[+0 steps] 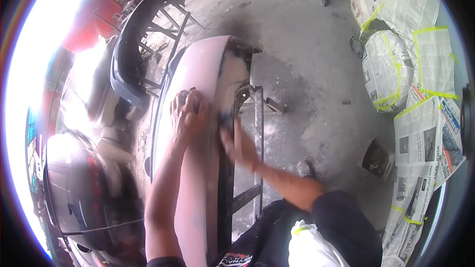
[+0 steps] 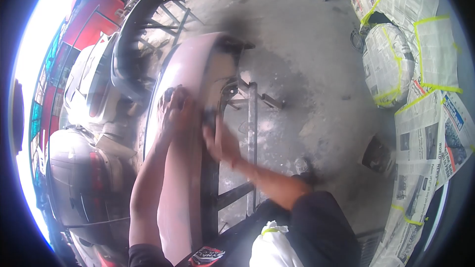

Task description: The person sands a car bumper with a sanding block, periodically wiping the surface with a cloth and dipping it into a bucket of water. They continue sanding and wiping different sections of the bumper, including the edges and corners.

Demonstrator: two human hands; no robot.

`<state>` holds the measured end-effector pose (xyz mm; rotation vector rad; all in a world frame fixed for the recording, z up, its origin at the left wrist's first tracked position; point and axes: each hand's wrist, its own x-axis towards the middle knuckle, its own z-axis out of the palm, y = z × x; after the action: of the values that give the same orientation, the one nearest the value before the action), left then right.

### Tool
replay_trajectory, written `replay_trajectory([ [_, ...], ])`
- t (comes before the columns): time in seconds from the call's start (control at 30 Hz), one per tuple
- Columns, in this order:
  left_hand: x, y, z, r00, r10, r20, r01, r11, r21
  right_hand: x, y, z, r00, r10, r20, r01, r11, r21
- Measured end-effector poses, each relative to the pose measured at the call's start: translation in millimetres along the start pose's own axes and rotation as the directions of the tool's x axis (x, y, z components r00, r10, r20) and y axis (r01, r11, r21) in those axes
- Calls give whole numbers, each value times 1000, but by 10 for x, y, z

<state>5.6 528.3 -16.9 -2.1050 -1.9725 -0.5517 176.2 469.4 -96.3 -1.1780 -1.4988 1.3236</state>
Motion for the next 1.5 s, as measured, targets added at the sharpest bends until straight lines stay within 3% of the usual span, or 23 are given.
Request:
replay_trajectory([
  [0.03,-9,9,-18,1000,-9,6,9,1000,-3,-494,35,145,994,-105,-19,105,994,35],
  [0.1,-1,63,-98,999,-11,31,12,1000,-27,-784,-42,158,996,-81,42,79,995,53],
  [0.13,-14,68,-95,999,-31,32,32,999,-24,-643,-28,123,994,-107,18,108,994,-8],
  [0.2,5,52,-103,995,-57,77,58,998,-5,338,-81,-33,997,38,-73,-40,999,-30],
  [0.27,25,34,-117,997,-57,56,58,998,-17,864,-34,-211,997,-72,-36,67,989,-133],
  [0.37,-19,8,-93,997,-49,60,52,997,-48,53,2,-42,998,-53,38,51,997,54],
  [0.4,-2,-17,-82,997,-31,69,34,998,-54,-416,68,121,982,-187,-25,188,980,71],
  [0.43,-13,3,-87,995,-69,65,72,997,-42,-832,-57,206,968,-250,-25,248,966,-68],
  [0.47,1,-13,-84,994,-89,58,92,995,-35,-964,-51,217,984,-175,42,175,985,-8],
  [0.53,-36,-28,-65,997,-66,34,68,997,-45,-375,98,184,973,-222,-65,218,974,-54],
  [0.6,-42,-44,-51,997,-76,14,77,996,-42,628,-109,-133,1000,11,-6,-11,991,-133],
  [0.63,-53,-31,-60,996,-85,40,87,995,-53,673,-14,-146,1000,9,6,-8,991,-137],
  [0.7,-41,-42,-88,994,-91,59,95,993,-68,780,193,-102,978,-190,-83,167,958,-232],
  [0.73,-38,-45,-81,994,-82,74,88,994,-72,296,-18,-62,995,-95,-29,92,993,-71],
  [0.8,-36,-61,-46,992,-79,95,86,994,-74,-614,211,200,935,-353,-22,345,924,-165],
  [0.87,-52,-53,-33,998,-54,-8,54,997,-50,-727,30,163,958,-286,10,284,946,-157],
  [0.93,-82,-36,-53,997,-63,35,65,996,-54,-3,105,74,963,-264,-46,252,951,-179],
  [1.0,-40,-7,-43,996,-70,56,73,996,-57,695,-165,-216,994,-95,55,107,952,-285],
  [1.13,2,-35,3,999,-43,17,43,998,-44,-160,137,48,985,-167,50,171,982,-85],
  [1.2,-17,12,-48,998,-61,26,61,998,3,-767,88,198,962,-270,50,274,946,-175],
  [1.37,-8,-2,-15,992,-99,74,100,995,-8,675,-50,-115,970,-222,-97,194,951,-240],
  [1.47,-11,2,-37,994,-76,84,79,997,-26,379,21,-31,978,-172,-121,154,977,-146],
  [1.5,26,6,-32,994,-63,84,65,998,-23,-75,120,49,985,-169,-23,164,977,-139],
])
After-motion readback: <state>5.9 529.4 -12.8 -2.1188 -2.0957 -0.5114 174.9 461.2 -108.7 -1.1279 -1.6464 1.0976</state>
